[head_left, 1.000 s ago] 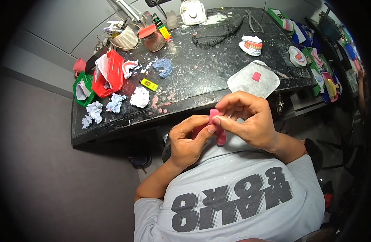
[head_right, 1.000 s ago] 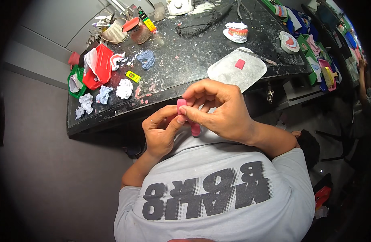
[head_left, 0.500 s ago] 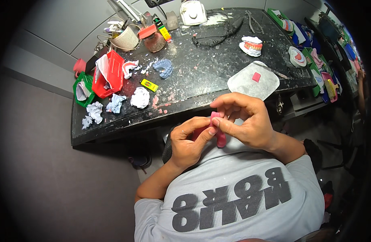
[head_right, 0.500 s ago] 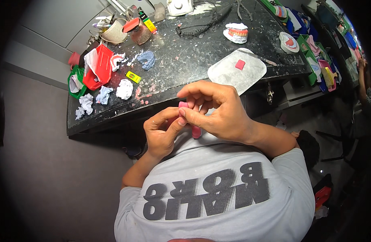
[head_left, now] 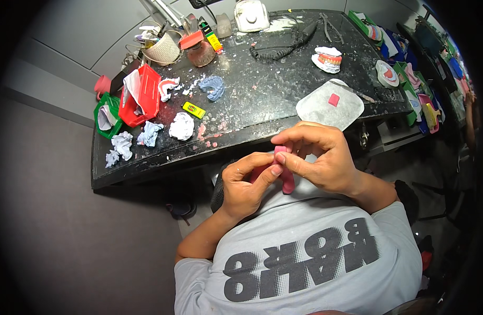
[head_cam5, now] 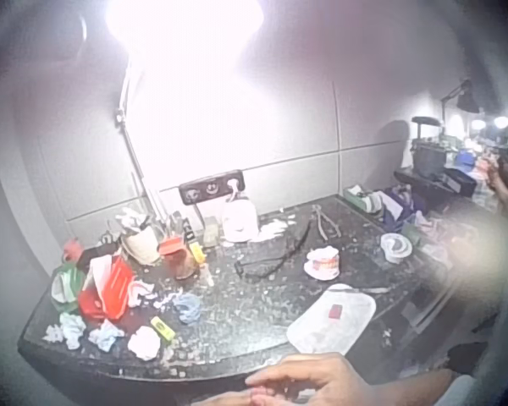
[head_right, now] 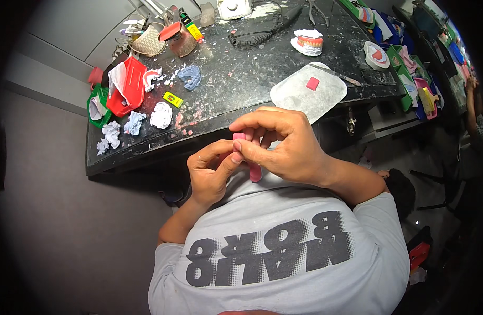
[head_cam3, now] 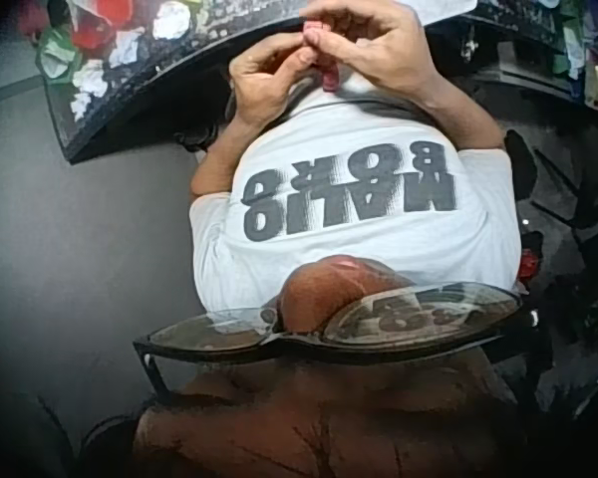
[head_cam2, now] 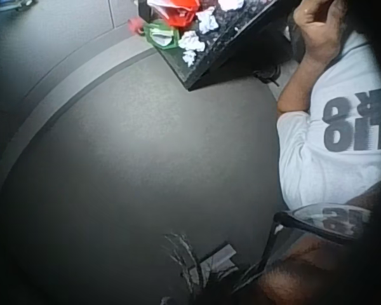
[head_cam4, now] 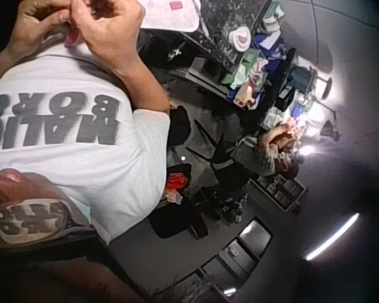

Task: The person applies pink wax to a blue dental impression tray by hand, pressing and smoothing the material along the base and edges. They rotate the tray and use their fingers to mold the wax into a specific shape against the plastic.

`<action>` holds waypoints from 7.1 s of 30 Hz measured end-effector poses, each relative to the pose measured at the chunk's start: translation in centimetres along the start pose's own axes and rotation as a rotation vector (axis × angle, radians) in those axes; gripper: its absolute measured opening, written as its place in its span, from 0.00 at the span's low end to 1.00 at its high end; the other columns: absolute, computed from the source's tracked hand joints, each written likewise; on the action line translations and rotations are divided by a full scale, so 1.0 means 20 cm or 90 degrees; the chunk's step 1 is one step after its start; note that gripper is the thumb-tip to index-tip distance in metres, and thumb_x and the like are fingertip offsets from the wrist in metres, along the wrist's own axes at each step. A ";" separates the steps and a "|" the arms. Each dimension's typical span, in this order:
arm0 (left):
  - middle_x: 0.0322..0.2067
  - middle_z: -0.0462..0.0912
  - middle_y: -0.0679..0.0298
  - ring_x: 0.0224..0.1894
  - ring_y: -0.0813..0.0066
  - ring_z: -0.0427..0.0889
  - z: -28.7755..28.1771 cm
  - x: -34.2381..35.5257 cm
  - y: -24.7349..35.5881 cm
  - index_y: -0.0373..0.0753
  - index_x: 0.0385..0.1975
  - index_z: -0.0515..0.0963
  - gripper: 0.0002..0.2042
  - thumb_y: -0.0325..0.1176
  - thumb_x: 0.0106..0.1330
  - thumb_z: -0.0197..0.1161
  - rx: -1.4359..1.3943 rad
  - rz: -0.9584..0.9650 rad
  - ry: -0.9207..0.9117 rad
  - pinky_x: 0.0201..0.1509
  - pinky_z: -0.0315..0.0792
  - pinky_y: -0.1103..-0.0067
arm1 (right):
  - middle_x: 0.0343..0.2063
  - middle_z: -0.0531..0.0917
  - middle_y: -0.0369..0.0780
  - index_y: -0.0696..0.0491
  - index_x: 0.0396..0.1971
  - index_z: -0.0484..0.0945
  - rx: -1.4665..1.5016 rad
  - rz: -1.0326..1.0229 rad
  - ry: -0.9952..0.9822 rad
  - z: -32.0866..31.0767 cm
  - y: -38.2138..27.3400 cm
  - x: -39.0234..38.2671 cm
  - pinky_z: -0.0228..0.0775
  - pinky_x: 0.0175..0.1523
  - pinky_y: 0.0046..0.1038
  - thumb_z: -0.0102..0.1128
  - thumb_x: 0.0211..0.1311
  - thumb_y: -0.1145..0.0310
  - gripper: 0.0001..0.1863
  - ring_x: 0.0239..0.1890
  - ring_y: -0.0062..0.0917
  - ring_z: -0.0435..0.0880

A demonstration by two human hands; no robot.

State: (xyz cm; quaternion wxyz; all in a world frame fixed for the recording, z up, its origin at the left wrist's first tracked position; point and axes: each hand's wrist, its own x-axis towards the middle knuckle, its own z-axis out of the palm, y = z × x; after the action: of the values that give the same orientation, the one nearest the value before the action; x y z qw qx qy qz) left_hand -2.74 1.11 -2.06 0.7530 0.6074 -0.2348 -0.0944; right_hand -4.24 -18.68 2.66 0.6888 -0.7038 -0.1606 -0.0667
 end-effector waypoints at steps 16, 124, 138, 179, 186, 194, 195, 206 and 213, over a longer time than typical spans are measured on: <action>0.38 0.87 0.59 0.39 0.77 0.86 -0.01 0.00 0.00 0.29 0.48 0.81 0.09 0.26 0.72 0.63 -0.124 -0.082 -0.002 0.44 0.83 0.79 | 0.42 0.80 0.37 0.52 0.58 0.81 -0.042 0.039 -0.134 -0.08 0.02 0.04 0.74 0.39 0.17 0.74 0.60 0.67 0.25 0.38 0.14 0.76; 0.49 0.84 0.46 0.52 0.53 0.86 -0.09 0.12 0.05 0.29 0.58 0.75 0.27 0.11 0.54 0.67 0.285 0.418 -0.019 0.56 0.79 0.69 | 0.49 0.83 0.47 0.61 0.51 0.81 -0.153 -0.153 -0.041 -0.01 0.07 0.04 0.84 0.48 0.26 0.64 0.58 0.80 0.19 0.43 0.27 0.88; 0.48 0.84 0.47 0.52 0.50 0.84 -0.08 0.15 0.12 0.29 0.54 0.77 0.28 0.10 0.48 0.67 0.367 0.495 -0.012 0.59 0.79 0.64 | 0.46 0.85 0.48 0.61 0.46 0.82 -0.220 -0.311 0.030 -0.01 0.07 0.05 0.83 0.47 0.28 0.65 0.54 0.82 0.17 0.43 0.31 0.89; 0.49 0.82 0.47 0.54 0.62 0.83 -0.07 0.11 0.02 0.26 0.48 0.81 0.17 0.15 0.58 0.69 0.067 0.290 -0.050 0.59 0.77 0.71 | 0.54 0.80 0.48 0.50 0.41 0.87 -0.242 -0.356 -0.155 -0.06 -0.08 0.07 0.65 0.60 0.36 0.79 0.45 0.68 0.19 0.55 0.38 0.79; 0.50 0.82 0.48 0.54 0.62 0.82 -0.05 0.10 0.04 0.26 0.49 0.80 0.17 0.14 0.58 0.68 0.060 0.247 -0.053 0.60 0.76 0.71 | 0.57 0.78 0.50 0.49 0.35 0.88 -0.195 -0.314 -0.191 -0.06 -0.07 0.08 0.62 0.63 0.36 0.79 0.47 0.68 0.13 0.59 0.38 0.76; 0.50 0.82 0.48 0.54 0.63 0.83 -0.05 0.09 0.03 0.25 0.49 0.80 0.18 0.15 0.57 0.70 0.034 0.234 -0.051 0.60 0.76 0.71 | 0.56 0.79 0.50 0.48 0.35 0.88 -0.159 -0.339 -0.175 -0.05 -0.05 0.08 0.63 0.62 0.36 0.79 0.47 0.71 0.13 0.58 0.38 0.76; 0.50 0.82 0.47 0.54 0.63 0.83 -0.05 0.08 0.03 0.25 0.49 0.80 0.18 0.15 0.57 0.70 0.030 0.221 -0.052 0.61 0.76 0.72 | 0.55 0.79 0.50 0.49 0.35 0.88 -0.157 -0.342 -0.173 -0.05 -0.05 0.08 0.64 0.61 0.36 0.79 0.47 0.71 0.13 0.57 0.37 0.76; 0.51 0.81 0.47 0.55 0.62 0.82 -0.04 0.08 0.03 0.26 0.51 0.80 0.19 0.15 0.58 0.70 -0.025 0.200 -0.058 0.61 0.75 0.72 | 0.53 0.81 0.49 0.49 0.35 0.88 -0.156 -0.390 -0.156 -0.05 -0.04 0.08 0.65 0.60 0.37 0.81 0.46 0.68 0.14 0.54 0.36 0.77; 0.51 0.81 0.47 0.54 0.63 0.82 -0.02 0.06 0.01 0.27 0.51 0.80 0.18 0.15 0.59 0.69 -0.050 0.196 -0.037 0.60 0.76 0.73 | 0.52 0.83 0.42 0.48 0.37 0.89 -0.165 -0.368 -0.140 -0.03 -0.08 0.05 0.67 0.59 0.36 0.79 0.48 0.70 0.14 0.54 0.36 0.76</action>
State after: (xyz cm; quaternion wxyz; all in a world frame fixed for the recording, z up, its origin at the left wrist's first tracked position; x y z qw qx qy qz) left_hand -1.49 1.05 -1.70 0.7744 0.5315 -0.3433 -0.0044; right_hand -3.63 -19.07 4.45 0.5245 -0.7138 -0.4173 -0.2031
